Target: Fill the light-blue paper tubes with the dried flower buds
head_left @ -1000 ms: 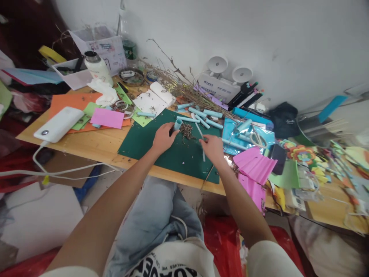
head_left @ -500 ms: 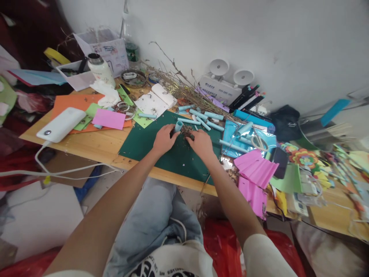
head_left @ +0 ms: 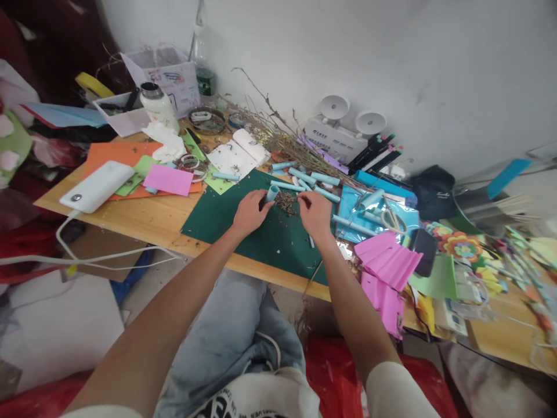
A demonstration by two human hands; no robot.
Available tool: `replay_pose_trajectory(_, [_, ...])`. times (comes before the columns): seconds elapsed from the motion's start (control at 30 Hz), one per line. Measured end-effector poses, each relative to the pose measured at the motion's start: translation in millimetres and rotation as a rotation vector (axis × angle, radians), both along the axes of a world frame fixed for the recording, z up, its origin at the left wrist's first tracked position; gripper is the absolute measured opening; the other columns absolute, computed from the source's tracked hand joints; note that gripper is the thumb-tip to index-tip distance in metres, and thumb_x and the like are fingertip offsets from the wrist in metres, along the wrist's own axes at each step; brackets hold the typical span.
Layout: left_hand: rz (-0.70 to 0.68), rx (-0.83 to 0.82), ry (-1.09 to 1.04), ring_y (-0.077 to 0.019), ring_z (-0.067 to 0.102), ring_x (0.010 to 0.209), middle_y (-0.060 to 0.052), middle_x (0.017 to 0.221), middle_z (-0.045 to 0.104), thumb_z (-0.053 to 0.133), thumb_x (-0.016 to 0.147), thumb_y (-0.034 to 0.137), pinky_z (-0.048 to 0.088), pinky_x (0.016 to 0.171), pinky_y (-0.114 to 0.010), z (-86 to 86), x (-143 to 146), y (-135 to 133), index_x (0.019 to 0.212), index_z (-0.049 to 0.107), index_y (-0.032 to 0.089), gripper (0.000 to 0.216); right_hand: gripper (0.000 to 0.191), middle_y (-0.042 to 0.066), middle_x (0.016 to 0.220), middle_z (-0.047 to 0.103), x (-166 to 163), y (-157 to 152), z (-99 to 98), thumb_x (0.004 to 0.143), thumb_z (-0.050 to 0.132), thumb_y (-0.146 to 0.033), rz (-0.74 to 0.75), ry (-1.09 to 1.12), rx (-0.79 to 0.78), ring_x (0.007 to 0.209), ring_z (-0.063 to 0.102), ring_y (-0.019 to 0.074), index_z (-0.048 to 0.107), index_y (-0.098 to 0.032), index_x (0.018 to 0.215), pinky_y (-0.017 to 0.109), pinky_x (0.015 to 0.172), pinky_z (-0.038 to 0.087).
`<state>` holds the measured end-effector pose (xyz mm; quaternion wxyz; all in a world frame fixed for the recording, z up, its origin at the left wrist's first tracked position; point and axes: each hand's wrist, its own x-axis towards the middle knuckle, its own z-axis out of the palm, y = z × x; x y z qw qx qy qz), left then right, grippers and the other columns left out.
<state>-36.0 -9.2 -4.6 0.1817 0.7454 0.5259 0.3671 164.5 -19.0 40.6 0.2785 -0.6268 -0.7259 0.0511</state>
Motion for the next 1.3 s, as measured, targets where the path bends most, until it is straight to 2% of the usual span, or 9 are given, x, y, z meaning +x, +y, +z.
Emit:
replay_pose_trajectory(0.17, [0.009,0.011,-0.008,-0.022,0.06,0.094,-0.008,0.098,0.067,0.057,0.093,0.036,0.049,0.086,-0.035,-1.3,0,1,0.109,0.062,0.017,0.025,0.019,0.011,0.09,0.07,-9,1,-3.0,0.09,0.051,-0.021,-0.012,-0.13,-0.131,0.083,0.061,0.0237,0.069,-0.016,0.089,0.035,0.079,0.045])
replay_pose_trajectory(0.33, [0.002,0.01,0.008,-0.0221,0.06,0.093,-0.008,0.096,0.066,0.055,0.093,0.036,0.049,0.085,-0.035,-1.2,0,1,0.108,0.062,0.017,0.024,0.028,0.014,0.104,0.067,-21,-1,-5.5,0.092,0.055,-0.03,-0.023,-0.218,-0.196,0.092,0.061,0.0263,0.067,-0.016,0.112,0.036,0.084,0.045])
replay_pose_trajectory(0.43, [-0.008,0.008,0.006,-0.0223,0.06,0.094,-0.008,0.097,0.066,0.055,0.094,0.036,0.048,0.084,-0.035,-0.8,0,0,0.108,0.062,0.017,0.025,0.028,0.013,0.103,0.067,-23,-3,-5.4,0.093,0.049,-0.023,0.017,-0.214,-0.231,0.091,0.061,0.0248,0.071,-0.017,0.108,0.036,0.084,0.046])
replay_pose_trajectory(0.53, [-0.005,0.003,-0.001,-0.0227,0.06,0.095,-0.009,0.098,0.066,0.055,0.093,0.036,0.048,0.084,-0.035,0.0,0,0,0.108,0.062,0.017,0.025,0.031,0.012,0.101,0.068,-19,-2,-5.4,0.093,0.044,-0.018,0.028,-0.13,-0.136,0.093,0.062,0.0243,0.073,-0.016,0.101,0.035,0.087,0.046])
replay_pose_trajectory(0.63, [-0.007,-0.011,0.005,-0.0229,0.06,0.094,-0.009,0.097,0.066,0.055,0.094,0.037,0.048,0.084,-0.035,1.3,0,-1,0.107,0.062,0.018,0.024,0.029,0.011,0.101,0.071,-14,1,-5.4,0.091,0.046,-0.021,0.028,-0.004,-0.05,0.096,0.063,0.024,0.073,-0.017,0.099,0.036,0.09,0.046])
replay_pose_trajectory(0.83, [-0.002,-0.006,-0.01,-0.022,0.06,0.093,-0.008,0.096,0.066,0.056,0.093,0.037,0.048,0.085,-0.035,2.7,0,-1,0.106,0.062,0.018,0.024,0.027,0.007,0.09,0.075,-8,8,-5.9,0.086,0.057,-0.025,-0.036,0.249,-0.062,0.08,0.066,0.0204,0.074,-0.017,0.105,0.034,0.082,0.051])
replay_pose_trajectory(0.97, [-0.009,-0.004,-0.011,-0.0221,0.06,0.093,-0.008,0.095,0.066,0.055,0.094,0.036,0.048,0.084,-0.034,2.1,0,0,0.106,0.062,0.017,0.024,0.022,0.007,0.086,0.075,-5,10,-9.2,0.083,0.056,-0.021,-0.05,0.241,-0.094,0.08,0.067,0.021,0.076,-0.016,0.091,0.035,0.083,0.051])
replay_pose_trajectory(1.1, [-0.006,-0.001,-0.006,-0.022,0.06,0.092,-0.008,0.095,0.066,0.056,0.093,0.037,0.048,0.085,-0.035,1.7,0,0,0.106,0.062,0.017,0.024,0.023,0.004,0.077,0.074,-5,10,-12.1,0.081,0.053,-0.018,-0.049,0.369,-0.143,0.073,0.068,0.019,0.075,-0.016,0.09,0.032,0.076,0.053])
replay_pose_trajectory(1.3, [-0.002,0.0,0.0,-0.0217,0.059,0.091,-0.008,0.093,0.066,0.056,0.093,0.036,0.048,0.083,-0.034,2.7,0,0,0.104,0.061,0.018,0.022,0.022,0.003,0.069,0.071,-8,13,-14.1,0.077,0.064,-0.033,-0.102,0.576,-0.129,0.063,0.065,0.0179,0.075,-0.016,0.087,0.029,0.064,0.052])
